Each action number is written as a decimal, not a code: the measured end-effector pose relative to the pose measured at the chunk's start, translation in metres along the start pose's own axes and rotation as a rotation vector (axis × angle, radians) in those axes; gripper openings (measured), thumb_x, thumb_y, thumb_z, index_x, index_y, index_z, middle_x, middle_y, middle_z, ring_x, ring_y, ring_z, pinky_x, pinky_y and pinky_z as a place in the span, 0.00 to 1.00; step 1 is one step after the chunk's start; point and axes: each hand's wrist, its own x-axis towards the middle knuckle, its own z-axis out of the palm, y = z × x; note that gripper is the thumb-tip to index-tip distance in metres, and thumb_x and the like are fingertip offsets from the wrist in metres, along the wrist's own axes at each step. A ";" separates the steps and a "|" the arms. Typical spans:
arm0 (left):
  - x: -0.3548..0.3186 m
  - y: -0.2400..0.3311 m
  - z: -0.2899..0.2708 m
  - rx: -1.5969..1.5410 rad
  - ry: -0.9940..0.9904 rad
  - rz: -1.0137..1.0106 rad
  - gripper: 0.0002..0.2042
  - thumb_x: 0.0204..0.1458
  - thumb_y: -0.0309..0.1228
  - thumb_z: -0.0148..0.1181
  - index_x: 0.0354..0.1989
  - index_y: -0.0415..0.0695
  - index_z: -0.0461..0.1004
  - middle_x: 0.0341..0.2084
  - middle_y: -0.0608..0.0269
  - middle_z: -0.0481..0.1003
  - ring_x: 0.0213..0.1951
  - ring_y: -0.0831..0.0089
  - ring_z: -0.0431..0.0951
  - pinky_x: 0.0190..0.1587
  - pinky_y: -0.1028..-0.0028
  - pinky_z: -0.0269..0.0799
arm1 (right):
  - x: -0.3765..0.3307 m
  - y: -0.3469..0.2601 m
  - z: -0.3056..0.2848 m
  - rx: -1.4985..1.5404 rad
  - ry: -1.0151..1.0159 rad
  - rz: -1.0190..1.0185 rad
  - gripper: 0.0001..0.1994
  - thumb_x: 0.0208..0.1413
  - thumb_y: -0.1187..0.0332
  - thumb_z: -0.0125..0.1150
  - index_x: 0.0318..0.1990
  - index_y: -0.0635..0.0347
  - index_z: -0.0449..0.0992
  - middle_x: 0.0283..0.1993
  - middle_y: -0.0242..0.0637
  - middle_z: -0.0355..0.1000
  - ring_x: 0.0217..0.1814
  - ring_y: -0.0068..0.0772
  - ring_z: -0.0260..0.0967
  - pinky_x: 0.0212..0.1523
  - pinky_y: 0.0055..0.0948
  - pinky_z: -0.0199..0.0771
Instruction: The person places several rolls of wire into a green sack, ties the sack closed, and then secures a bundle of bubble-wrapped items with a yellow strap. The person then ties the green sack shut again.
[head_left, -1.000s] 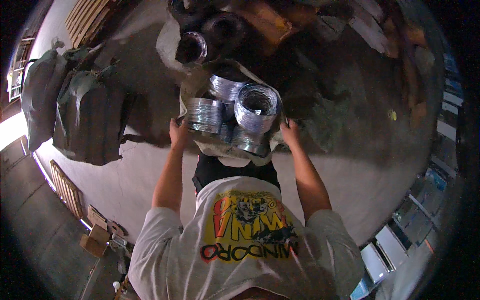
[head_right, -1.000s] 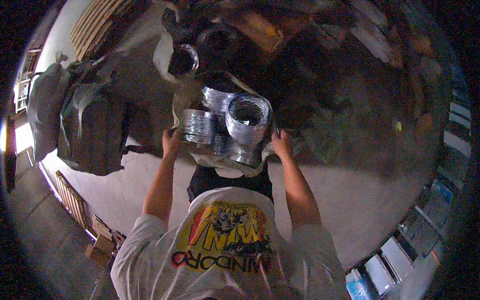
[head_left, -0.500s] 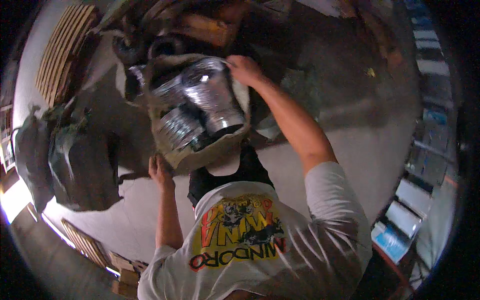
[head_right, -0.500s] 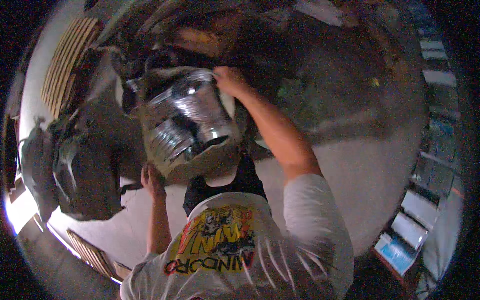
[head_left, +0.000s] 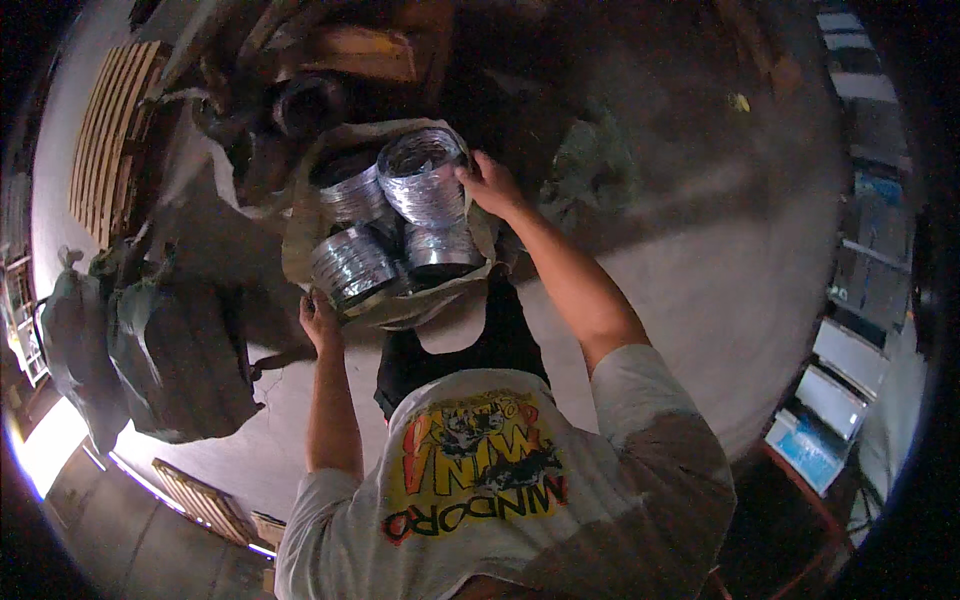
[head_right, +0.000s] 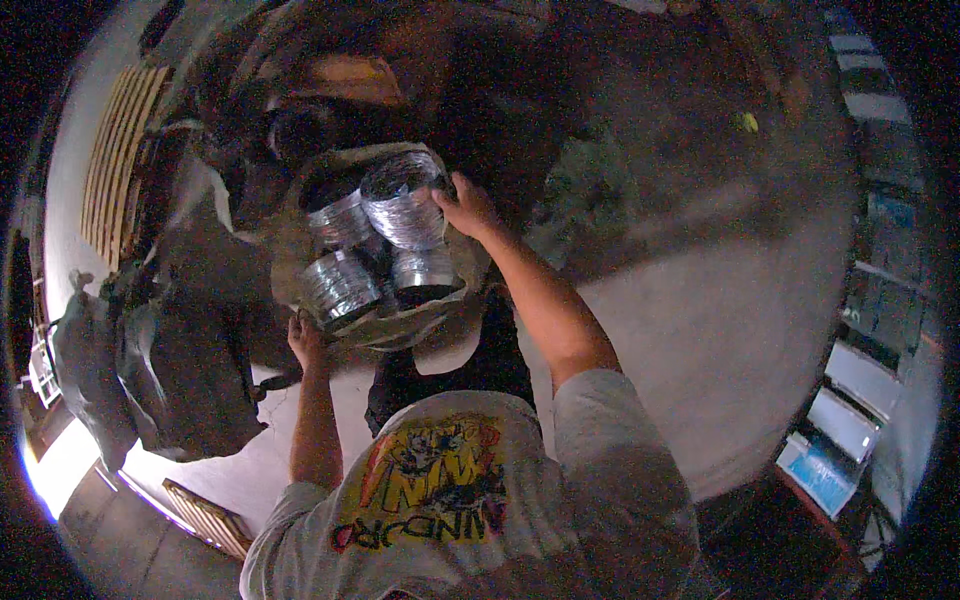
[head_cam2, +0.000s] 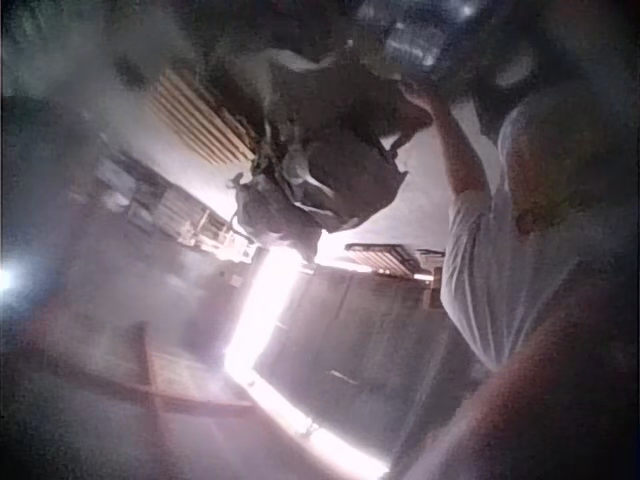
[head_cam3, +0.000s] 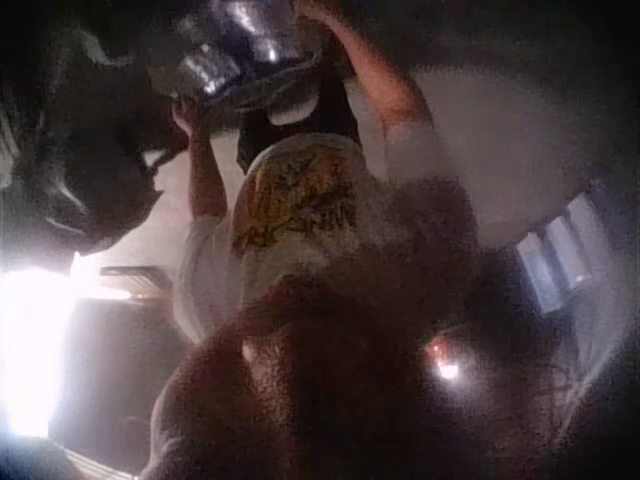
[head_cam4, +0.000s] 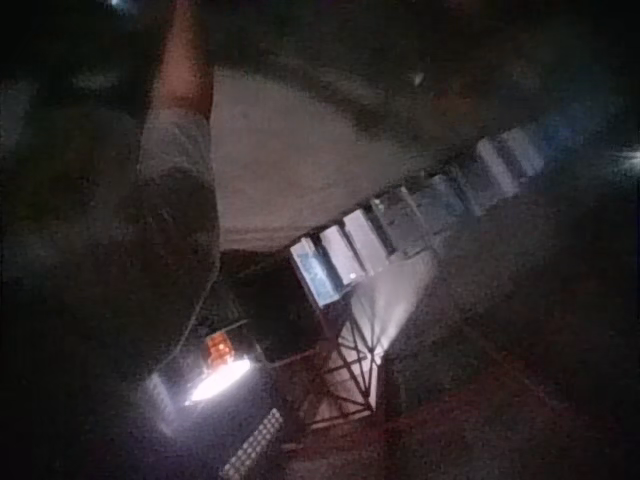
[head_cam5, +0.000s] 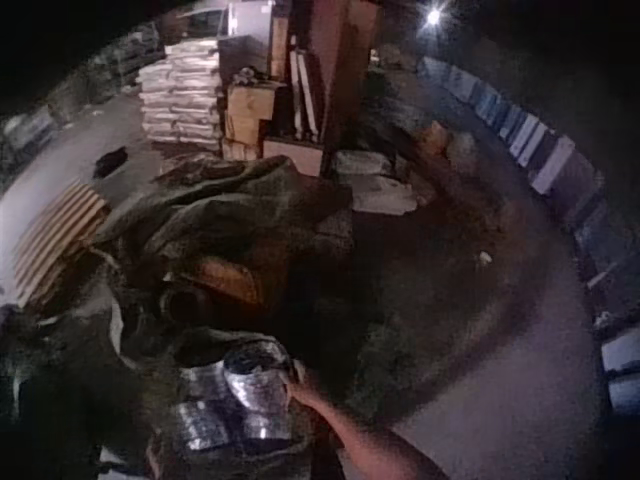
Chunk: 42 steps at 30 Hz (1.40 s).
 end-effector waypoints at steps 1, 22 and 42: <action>-0.001 -0.003 0.001 0.057 0.007 0.138 0.17 0.59 0.39 0.56 0.47 0.37 0.71 0.37 0.62 0.73 0.38 0.71 0.69 0.41 0.71 0.66 | 0.001 0.016 -0.007 0.068 -0.016 -0.036 0.30 0.59 0.47 0.53 0.63 0.57 0.64 0.55 0.55 0.71 0.57 0.60 0.68 0.58 0.45 0.67; -0.264 -0.059 0.010 0.232 0.211 -0.503 0.11 0.59 0.41 0.58 0.43 0.50 0.73 0.27 0.75 0.69 0.27 0.83 0.67 0.27 0.79 0.60 | -0.008 0.303 -0.091 -0.448 -0.428 -0.029 0.15 0.55 0.61 0.56 0.44 0.62 0.74 0.44 0.53 0.74 0.47 0.51 0.73 0.44 0.49 0.72; -0.366 -0.103 0.431 0.593 -0.504 -0.008 0.28 0.42 0.34 0.67 0.54 0.41 0.70 0.41 0.40 0.76 0.45 0.45 0.78 0.42 0.56 0.77 | -0.400 0.293 -0.144 -0.526 -0.743 -0.467 0.09 0.53 0.60 0.59 0.33 0.56 0.78 0.48 0.42 0.73 0.54 0.52 0.69 0.50 0.50 0.70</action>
